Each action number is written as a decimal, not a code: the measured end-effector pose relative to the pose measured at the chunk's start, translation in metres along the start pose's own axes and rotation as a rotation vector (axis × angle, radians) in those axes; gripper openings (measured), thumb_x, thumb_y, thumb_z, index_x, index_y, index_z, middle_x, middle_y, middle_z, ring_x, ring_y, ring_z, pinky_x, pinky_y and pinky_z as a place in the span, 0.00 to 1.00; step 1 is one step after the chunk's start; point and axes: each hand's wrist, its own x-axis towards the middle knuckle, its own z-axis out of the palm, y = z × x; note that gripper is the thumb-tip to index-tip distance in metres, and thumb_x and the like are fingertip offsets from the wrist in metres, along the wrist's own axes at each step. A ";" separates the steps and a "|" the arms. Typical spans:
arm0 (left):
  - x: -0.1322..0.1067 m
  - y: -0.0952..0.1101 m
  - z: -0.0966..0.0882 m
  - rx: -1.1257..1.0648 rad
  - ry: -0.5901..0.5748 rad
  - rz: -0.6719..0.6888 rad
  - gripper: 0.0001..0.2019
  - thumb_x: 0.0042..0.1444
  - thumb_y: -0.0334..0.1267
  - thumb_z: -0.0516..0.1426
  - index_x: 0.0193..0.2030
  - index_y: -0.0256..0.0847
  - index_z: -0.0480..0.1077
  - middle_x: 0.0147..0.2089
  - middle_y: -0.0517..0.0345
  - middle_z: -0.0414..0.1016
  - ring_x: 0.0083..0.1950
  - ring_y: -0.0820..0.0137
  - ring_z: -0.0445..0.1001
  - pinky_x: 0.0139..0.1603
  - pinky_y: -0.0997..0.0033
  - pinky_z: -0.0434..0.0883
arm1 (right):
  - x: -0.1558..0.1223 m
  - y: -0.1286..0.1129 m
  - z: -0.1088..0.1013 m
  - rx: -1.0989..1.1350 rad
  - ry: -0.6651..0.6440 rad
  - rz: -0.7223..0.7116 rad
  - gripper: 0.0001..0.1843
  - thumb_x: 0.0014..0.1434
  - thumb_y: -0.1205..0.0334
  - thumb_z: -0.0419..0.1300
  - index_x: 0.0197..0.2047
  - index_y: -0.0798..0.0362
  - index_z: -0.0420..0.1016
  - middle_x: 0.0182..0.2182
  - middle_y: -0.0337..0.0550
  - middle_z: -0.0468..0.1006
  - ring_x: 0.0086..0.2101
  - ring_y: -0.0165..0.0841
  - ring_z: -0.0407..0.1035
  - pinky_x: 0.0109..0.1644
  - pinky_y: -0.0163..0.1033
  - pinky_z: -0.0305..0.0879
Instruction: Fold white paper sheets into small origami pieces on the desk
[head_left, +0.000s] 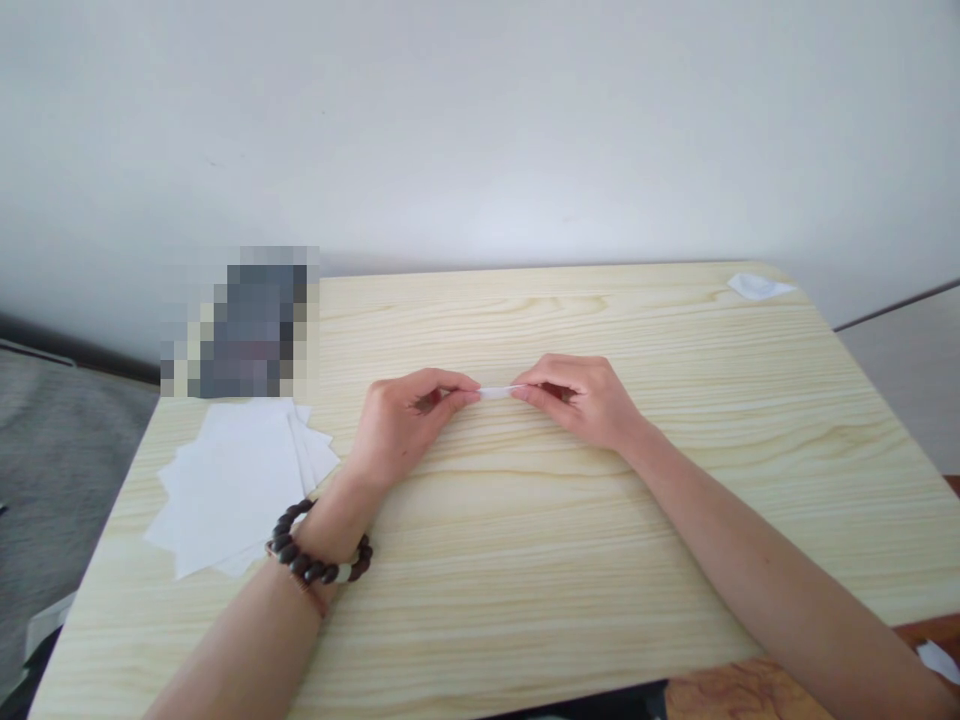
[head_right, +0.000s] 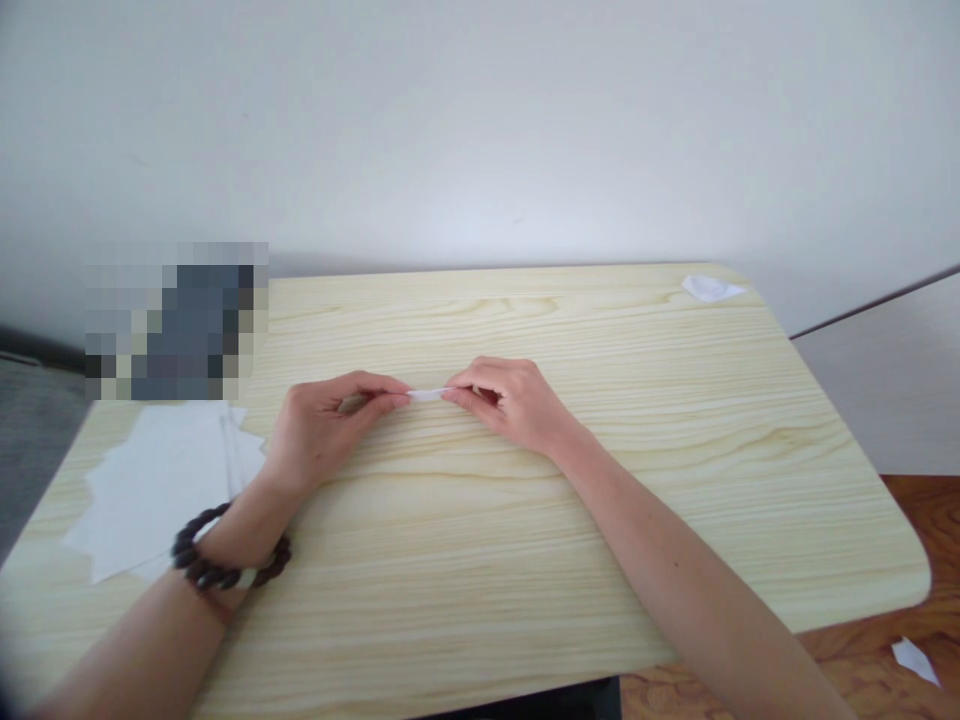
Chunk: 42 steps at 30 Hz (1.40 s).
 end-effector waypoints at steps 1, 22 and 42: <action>0.000 0.001 0.000 0.003 0.003 -0.007 0.06 0.55 0.39 0.61 0.34 0.40 0.77 0.31 0.60 0.80 0.30 0.72 0.73 0.32 0.75 0.69 | 0.000 0.000 0.001 -0.007 0.005 -0.017 0.08 0.62 0.62 0.60 0.33 0.55 0.78 0.25 0.39 0.76 0.22 0.23 0.62 0.27 0.31 0.58; 0.002 0.003 0.005 0.134 -0.076 0.186 0.09 0.59 0.39 0.57 0.33 0.39 0.76 0.31 0.58 0.78 0.31 0.72 0.72 0.34 0.74 0.68 | -0.001 -0.003 0.010 -0.029 -0.063 -0.071 0.11 0.65 0.60 0.55 0.35 0.54 0.76 0.26 0.40 0.75 0.26 0.26 0.65 0.31 0.32 0.59; 0.001 0.000 -0.001 0.130 -0.074 0.149 0.10 0.60 0.39 0.57 0.44 0.39 0.76 0.35 0.56 0.77 0.32 0.73 0.72 0.33 0.75 0.67 | -0.002 0.002 0.004 0.197 -0.033 0.202 0.12 0.58 0.66 0.57 0.47 0.54 0.70 0.23 0.32 0.67 0.20 0.22 0.55 0.24 0.29 0.52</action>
